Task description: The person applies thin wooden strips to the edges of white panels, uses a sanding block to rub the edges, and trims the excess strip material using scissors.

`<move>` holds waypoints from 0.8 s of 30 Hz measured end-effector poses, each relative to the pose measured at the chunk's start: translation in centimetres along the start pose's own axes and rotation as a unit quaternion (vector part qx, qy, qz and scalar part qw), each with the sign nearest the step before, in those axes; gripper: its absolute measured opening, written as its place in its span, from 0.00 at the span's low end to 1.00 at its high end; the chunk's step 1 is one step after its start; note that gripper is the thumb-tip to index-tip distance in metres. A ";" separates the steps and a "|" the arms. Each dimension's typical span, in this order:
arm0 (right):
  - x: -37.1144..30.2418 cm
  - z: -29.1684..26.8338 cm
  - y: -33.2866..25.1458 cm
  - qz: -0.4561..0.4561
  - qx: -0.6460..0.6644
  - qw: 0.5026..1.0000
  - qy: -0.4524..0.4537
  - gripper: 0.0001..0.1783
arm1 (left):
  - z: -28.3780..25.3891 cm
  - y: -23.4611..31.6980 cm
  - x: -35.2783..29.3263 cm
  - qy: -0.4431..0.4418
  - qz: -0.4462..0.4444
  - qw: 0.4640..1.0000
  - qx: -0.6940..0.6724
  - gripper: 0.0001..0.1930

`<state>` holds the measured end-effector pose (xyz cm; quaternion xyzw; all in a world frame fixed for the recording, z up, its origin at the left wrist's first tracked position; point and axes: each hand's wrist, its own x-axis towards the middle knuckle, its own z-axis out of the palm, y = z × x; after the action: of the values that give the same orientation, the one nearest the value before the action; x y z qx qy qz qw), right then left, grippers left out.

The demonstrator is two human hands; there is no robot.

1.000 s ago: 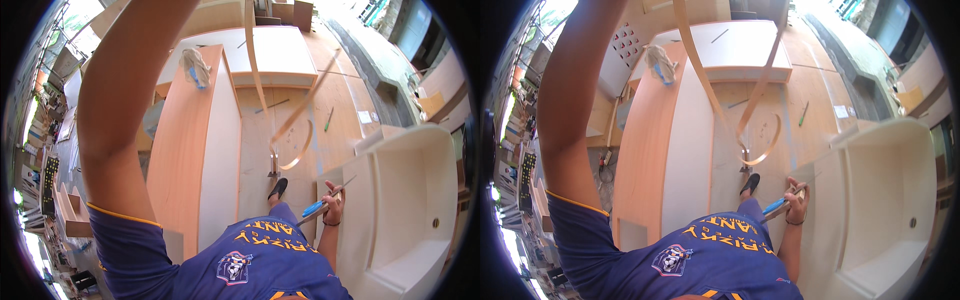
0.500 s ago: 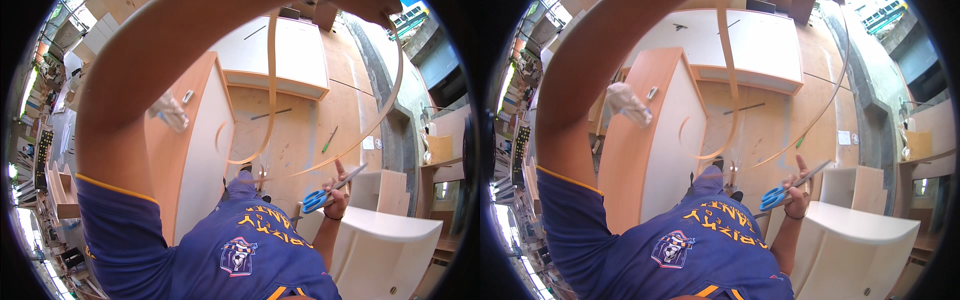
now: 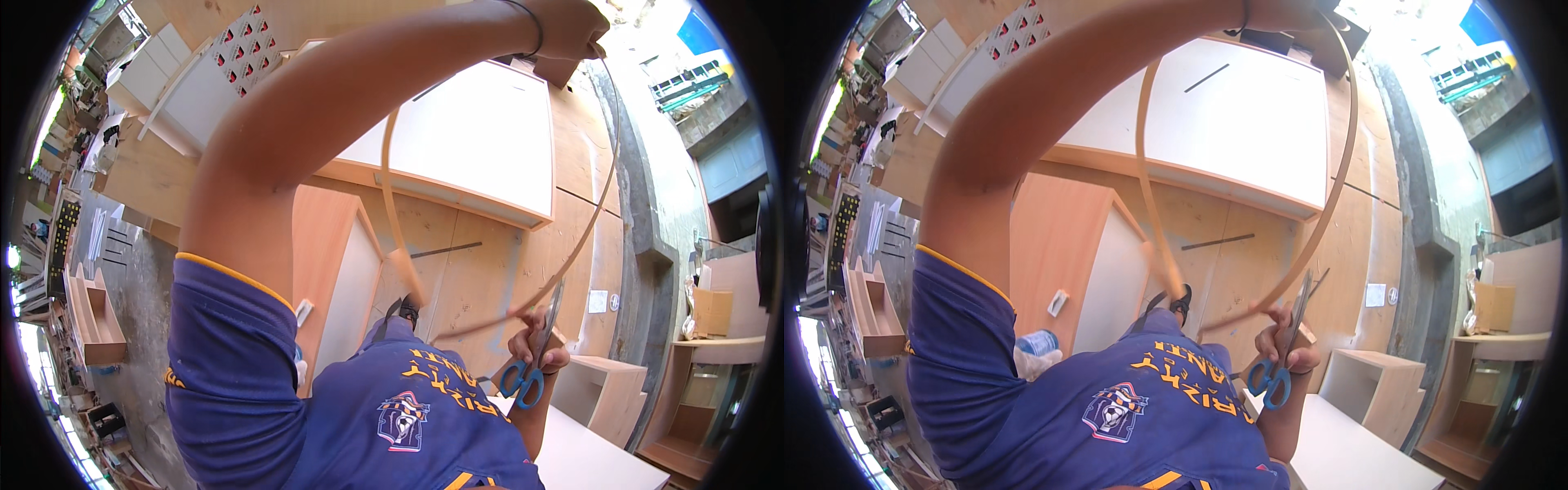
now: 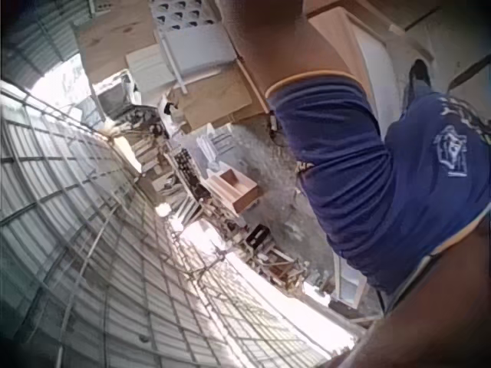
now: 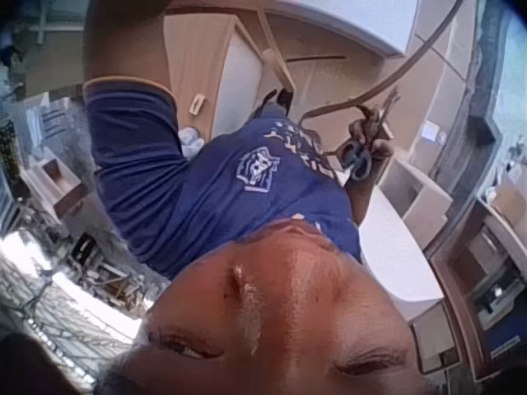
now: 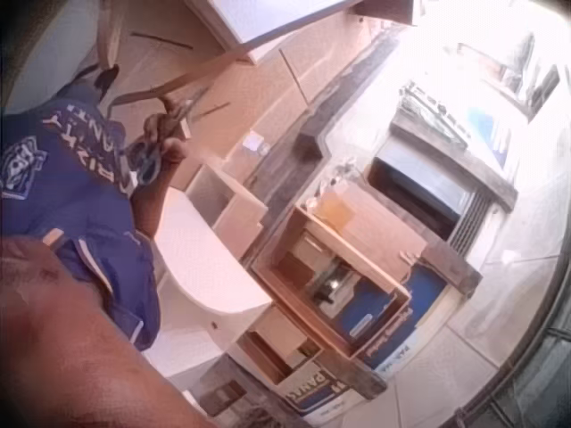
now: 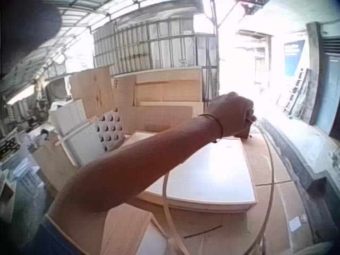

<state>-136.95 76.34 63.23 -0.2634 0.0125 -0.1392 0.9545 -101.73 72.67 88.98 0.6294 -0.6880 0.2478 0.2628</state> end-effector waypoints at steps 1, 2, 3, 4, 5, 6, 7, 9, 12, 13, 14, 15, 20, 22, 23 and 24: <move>2.1 0.2 0.0 -0.005 -0.017 0.999 0.028 0.28 | 0.6 -1.3 0.3 0.014 -0.010 1.000 -0.009 0.10; 4.2 0.5 0.0 -0.011 -0.035 0.998 0.058 0.28 | 1.3 -2.6 0.7 0.028 -0.019 0.999 -0.020 0.10; 6.2 1.2 0.7 0.005 -0.041 0.997 0.073 0.27 | 0.0 -4.2 -0.3 0.015 -0.032 0.999 0.017 0.09; 8.0 1.2 1.2 -0.004 -0.056 0.996 0.065 0.26 | -1.3 -6.0 -1.1 0.000 -0.046 0.998 0.053 0.09; 10.1 0.3 1.3 -0.021 -0.081 0.995 0.061 0.26 | -1.9 -7.6 -1.7 -0.006 -0.052 0.995 0.081 0.09; 11.4 -0.5 0.6 -0.051 -0.110 0.990 0.069 0.25 | -2.0 -8.5 -2.0 0.036 -0.024 0.997 0.062 0.08; 12.3 -0.8 -0.7 -0.077 -0.170 0.977 0.106 0.22 | -2.4 -9.5 -2.4 0.012 -0.026 0.998 0.056 0.08; 13.8 -1.7 -4.1 -0.135 -0.339 0.906 0.215 0.18 | -3.5 -11.3 -3.0 -0.041 -0.023 0.998 0.051 0.08; 15.5 -2.6 -9.5 -0.216 -0.431 0.813 0.326 0.15 | -3.3 -14.5 -3.8 -0.121 -0.016 0.990 0.070 0.10; 15.5 -3.8 -11.8 -0.228 -0.449 0.805 0.314 0.15 | -2.9 -15.7 -4.0 -0.137 -0.010 0.987 0.087 0.11; 16.3 -2.9 -13.0 -0.243 -0.439 0.806 0.315 0.14 | -2.7 -16.5 -4.8 -0.150 -0.013 0.984 0.092 0.11; 17.0 -2.3 -14.2 -0.249 -0.446 0.798 0.320 0.14 | -2.6 -17.3 -5.5 -0.163 -0.016 0.982 0.095 0.11; 21.1 0.7 -17.7 -0.232 -0.534 0.747 0.322 0.18 | 1.0 -20.9 -8.9 -0.140 -0.139 0.978 -0.063 0.11; 23.5 0.7 -18.3 -0.240 -0.539 0.747 0.306 0.16 | 0.1 -21.5 -9.8 -0.127 -0.190 0.971 -0.078 0.11; 25.0 0.2 -18.6 -0.230 -0.549 0.750 0.289 0.16 | -1.0 -21.8 -10.6 -0.116 -0.208 0.969 -0.067 0.10; 26.0 -0.6 -19.1 -0.238 -0.554 0.747 0.281 0.16 | -1.0 -23.2 -11.3 -0.140 -0.214 0.964 -0.073 0.11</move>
<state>-116.98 53.24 73.73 -0.6893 0.2921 -0.3980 0.5303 -77.81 79.71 82.33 0.7695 -0.5835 0.0440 0.2559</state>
